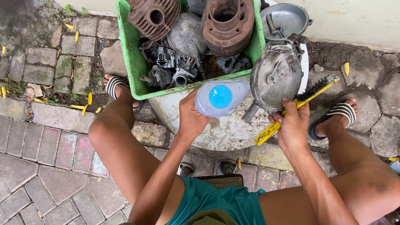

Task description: Cleaning a motorcycle engine component using a brush and cleaning fluid

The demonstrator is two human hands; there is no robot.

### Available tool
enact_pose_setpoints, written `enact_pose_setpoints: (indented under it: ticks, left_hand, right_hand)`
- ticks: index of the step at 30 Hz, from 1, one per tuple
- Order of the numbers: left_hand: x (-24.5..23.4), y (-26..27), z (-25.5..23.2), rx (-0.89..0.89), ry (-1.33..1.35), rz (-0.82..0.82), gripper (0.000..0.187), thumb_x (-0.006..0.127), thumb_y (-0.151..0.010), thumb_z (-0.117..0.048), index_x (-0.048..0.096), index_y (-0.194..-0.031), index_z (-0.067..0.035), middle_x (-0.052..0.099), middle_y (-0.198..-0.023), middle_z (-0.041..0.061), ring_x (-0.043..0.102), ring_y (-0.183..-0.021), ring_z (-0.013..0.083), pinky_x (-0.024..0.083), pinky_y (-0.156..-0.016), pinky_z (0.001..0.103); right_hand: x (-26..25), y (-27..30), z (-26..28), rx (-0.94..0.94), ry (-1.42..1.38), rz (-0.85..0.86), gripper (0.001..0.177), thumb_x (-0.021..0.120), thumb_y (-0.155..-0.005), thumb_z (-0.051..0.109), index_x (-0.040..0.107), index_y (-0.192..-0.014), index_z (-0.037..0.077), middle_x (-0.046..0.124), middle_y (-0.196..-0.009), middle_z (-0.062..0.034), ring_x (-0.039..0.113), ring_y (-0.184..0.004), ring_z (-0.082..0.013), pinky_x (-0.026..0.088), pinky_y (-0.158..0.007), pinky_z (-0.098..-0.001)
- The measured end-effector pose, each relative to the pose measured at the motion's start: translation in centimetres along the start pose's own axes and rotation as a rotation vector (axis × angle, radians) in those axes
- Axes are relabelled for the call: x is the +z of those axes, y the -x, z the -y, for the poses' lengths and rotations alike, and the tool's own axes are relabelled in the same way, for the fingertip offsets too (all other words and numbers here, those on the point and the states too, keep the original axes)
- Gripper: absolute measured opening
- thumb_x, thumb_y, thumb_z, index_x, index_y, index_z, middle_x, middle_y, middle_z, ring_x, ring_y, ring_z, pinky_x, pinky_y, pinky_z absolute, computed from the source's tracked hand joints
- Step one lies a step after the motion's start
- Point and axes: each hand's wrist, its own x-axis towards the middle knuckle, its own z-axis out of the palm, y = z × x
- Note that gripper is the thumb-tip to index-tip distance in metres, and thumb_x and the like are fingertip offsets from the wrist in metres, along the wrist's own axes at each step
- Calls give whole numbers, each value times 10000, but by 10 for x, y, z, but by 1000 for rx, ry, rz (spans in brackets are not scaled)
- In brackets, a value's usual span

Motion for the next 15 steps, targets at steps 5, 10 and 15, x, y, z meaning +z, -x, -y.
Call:
enact_pose_setpoints:
  ticks: [5, 10, 15]
  left_hand:
    - [3, -1, -31, -3, -58, -91, 568, 855, -768, -31, 621, -1285, 4, 644, -1276, 185, 592, -1233, 310, 472, -1072, 512]
    - [26, 39, -23, 187, -302, -432, 1034, 958, -702, -198, 335, -1519, -76, 343, -1492, 178, 373, -1402, 343, 315, -1213, 531]
    - [69, 90, -29, 591, -256, -498, 206, 633, -953, -418, 561, -941, -225, 413, -1045, -45, 435, -912, 113, 412, -746, 271]
  right_hand:
    - [-16, -6, -18, -48, -10, 18, 212, 513, -999, 46, 401, -1160, 125, 381, -829, 25, 332, -480, -32, 426, -516, -292]
    - [-29, -3, -15, -105, 53, -8, 219, 470, -1024, 27, 375, -1198, 121, 297, -811, 10, 319, -469, -68, 402, -508, -305]
    - [-47, -1, -9, -13, 218, -74, 195, 466, -1050, -13, 336, -1092, 127, 436, -859, -32, 345, -511, -107, 391, -449, -281]
